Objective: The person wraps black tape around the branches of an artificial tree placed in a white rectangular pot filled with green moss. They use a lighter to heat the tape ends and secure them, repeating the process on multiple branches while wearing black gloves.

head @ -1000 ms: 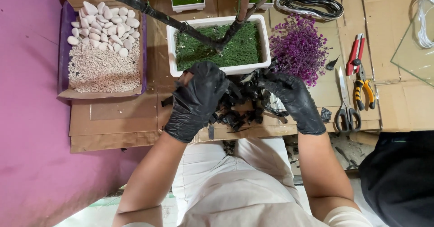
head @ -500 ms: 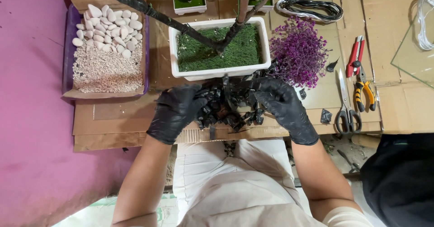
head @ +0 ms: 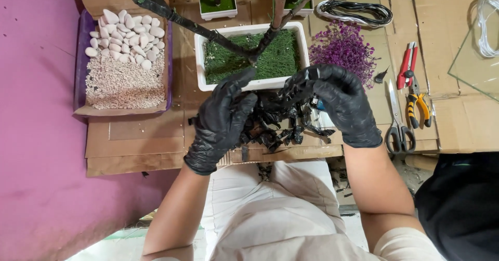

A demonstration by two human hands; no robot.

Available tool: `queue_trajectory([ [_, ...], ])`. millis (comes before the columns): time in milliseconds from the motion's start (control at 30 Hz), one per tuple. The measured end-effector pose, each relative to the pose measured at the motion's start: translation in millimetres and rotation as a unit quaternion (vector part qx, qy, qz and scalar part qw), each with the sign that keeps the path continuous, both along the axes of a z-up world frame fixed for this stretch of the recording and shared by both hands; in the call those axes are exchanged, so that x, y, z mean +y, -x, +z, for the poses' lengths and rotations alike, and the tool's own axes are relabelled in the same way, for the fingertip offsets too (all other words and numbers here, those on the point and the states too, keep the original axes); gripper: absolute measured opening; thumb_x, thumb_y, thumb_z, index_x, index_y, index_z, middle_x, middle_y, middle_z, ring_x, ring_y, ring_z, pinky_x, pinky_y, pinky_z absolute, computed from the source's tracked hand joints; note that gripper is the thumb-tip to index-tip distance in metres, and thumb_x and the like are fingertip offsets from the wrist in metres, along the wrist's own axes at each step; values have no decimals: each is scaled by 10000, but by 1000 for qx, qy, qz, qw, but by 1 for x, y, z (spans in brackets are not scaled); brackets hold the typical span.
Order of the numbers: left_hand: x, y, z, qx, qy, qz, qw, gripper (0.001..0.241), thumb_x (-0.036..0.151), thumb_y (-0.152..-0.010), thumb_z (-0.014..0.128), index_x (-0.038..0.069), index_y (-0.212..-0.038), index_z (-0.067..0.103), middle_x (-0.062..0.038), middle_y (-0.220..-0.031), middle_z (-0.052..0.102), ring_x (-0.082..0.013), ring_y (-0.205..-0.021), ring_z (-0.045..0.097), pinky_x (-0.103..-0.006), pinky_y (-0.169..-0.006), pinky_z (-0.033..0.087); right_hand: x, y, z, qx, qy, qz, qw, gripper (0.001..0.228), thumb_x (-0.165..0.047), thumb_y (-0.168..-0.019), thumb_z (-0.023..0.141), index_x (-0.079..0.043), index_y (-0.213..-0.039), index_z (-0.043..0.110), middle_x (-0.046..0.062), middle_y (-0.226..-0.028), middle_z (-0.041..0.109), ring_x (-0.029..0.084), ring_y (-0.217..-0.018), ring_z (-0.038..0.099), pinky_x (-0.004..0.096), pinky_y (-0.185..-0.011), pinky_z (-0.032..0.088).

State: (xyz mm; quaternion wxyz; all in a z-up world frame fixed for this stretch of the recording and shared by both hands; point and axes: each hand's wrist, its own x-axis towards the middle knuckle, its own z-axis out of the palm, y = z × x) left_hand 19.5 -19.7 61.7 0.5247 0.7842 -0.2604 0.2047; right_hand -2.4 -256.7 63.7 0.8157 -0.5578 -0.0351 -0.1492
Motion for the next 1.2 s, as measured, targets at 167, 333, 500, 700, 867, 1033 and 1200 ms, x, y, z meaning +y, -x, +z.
queue_trajectory([
  [167, -40, 3, 19, 89, 154, -156, 972, 371, 177, -962, 748, 43, -1294, 650, -209, -1264, 694, -409, -1220, 650, -512, -1061, 534, -21, -15, 4, -33, -55, 2, 998, 209, 65, -884, 720, 8, -1074, 653, 189, -1057, 726, 280, -1040, 750, 353, -951, 640],
  [333, -70, 0, 13, 131, 153, -143, 969, 388, 130, -853, 851, 37, -1201, 709, -153, -1164, 752, -331, -1153, 693, -464, -1013, 584, -9, -15, 39, -50, -102, -11, 993, 131, 23, -915, 713, 13, -1036, 663, 193, -995, 726, 267, -964, 760, 341, -930, 653],
  [500, -67, -4, -8, 231, 126, -154, 952, 245, 115, -845, 814, 125, -1080, 748, -29, -1080, 779, -152, -992, 736, -299, -884, 627, -25, -12, 45, -32, -211, 14, 977, 188, -2, -969, 736, -136, -1101, 730, 85, -1210, 728, 307, -1173, 699, 512, -964, 625],
  [700, -54, 15, 12, 323, 188, -179, 910, 103, 110, -939, 745, 65, -1032, 737, -111, -918, 789, -193, -909, 747, -349, -883, 596, -3, 6, 87, 77, -408, 2, 910, 79, 21, -911, 703, 59, -980, 712, 253, -963, 747, 432, -926, 754, 515, -882, 654],
  [867, -16, 12, 9, 359, 137, -154, 910, 151, 105, -885, 797, 67, -1027, 761, -121, -901, 799, -202, -835, 766, -350, -819, 632, -19, -8, 57, 131, -359, -43, 923, 136, -115, -880, 747, -72, -1008, 735, 78, -940, 765, 283, -926, 766, 416, -914, 633],
  [1033, 33, 3, 20, 385, 95, -86, 914, 201, 109, -859, 823, 49, -1041, 762, -128, -875, 789, -218, -797, 768, -365, -787, 646, -48, -20, 11, 129, -355, -39, 925, 138, -152, -921, 729, -105, -1049, 754, 58, -967, 793, 268, -955, 784, 417, -939, 625],
  [1200, 61, 4, 40, 318, 22, 30, 947, 151, 182, -911, 815, 135, -1051, 784, -76, -864, 785, -170, -778, 752, -329, -776, 627, -38, -4, 10, 72, -220, -104, 967, 91, -138, -962, 709, -135, -1053, 700, 51, -926, 756, 228, -916, 771, 331, -868, 642],
])
